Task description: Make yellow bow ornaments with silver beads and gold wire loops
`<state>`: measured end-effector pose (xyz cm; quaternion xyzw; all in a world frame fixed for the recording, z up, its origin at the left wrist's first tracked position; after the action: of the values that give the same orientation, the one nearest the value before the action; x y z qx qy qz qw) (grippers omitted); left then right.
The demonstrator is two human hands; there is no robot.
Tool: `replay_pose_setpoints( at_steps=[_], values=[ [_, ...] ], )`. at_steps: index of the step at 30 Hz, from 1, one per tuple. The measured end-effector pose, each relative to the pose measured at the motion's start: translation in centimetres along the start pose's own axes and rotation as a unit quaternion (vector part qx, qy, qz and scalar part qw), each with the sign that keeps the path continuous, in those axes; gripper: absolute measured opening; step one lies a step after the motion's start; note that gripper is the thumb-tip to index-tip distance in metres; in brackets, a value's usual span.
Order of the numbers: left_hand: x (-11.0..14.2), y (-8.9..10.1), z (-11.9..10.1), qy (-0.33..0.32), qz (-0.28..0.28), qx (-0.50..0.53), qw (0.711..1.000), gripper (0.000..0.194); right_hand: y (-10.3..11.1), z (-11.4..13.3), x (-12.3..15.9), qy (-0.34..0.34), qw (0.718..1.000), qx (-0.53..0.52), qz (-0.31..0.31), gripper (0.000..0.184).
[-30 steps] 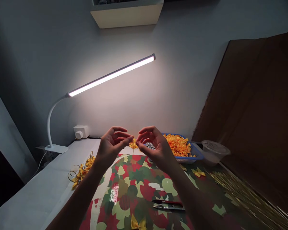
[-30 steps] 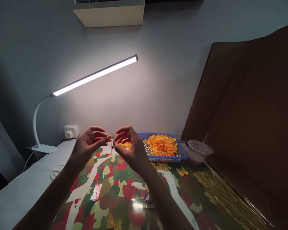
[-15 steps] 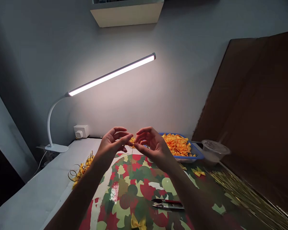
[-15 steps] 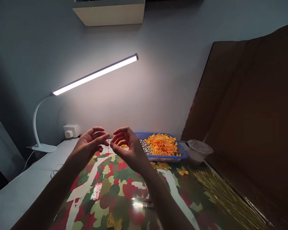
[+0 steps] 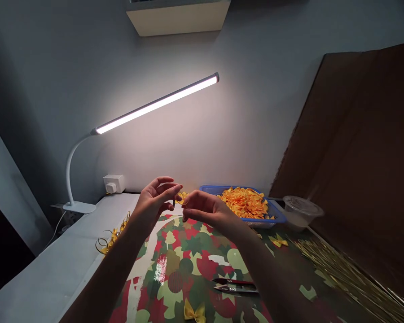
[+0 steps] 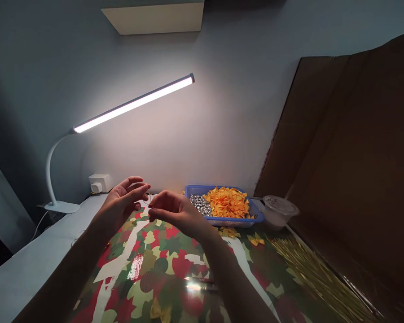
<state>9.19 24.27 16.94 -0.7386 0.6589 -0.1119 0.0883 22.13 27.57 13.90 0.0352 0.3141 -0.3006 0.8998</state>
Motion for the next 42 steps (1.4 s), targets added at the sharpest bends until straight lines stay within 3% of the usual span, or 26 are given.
replay_pose_setpoints(
  at_steps=[10,19,29,42],
  values=[
    [-0.2,0.4,0.1,0.041,-0.017,0.078,0.996,0.055,0.3,0.9,0.0,0.015,0.999,0.047,-0.002,0.017],
    [-0.2,0.5,0.1,0.061,-0.004,0.124,0.99,0.043,1.0,1.6,0.4,0.017,0.996,0.089,-0.001,0.019],
    [-0.1,0.3,0.2,0.074,0.011,0.131,0.989,0.043,0.9,1.9,0.8,-0.01,0.986,0.144,0.079,0.021],
    [-0.1,0.0,0.6,0.082,0.036,0.119,0.989,0.045,0.4,1.9,0.6,-0.005,0.988,0.153,0.035,0.033]
  ],
)
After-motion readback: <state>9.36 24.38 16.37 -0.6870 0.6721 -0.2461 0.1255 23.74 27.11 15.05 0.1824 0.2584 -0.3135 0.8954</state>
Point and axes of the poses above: each hand's wrist, its own x-axis away from the middle knuckle, its own y-axis out of the back of the hand, z = x × y, the point moved 5 cm from there along -x, towards the middle knuckle, and after that the axes turned 14 degrees about y, right-handed, at the moved point
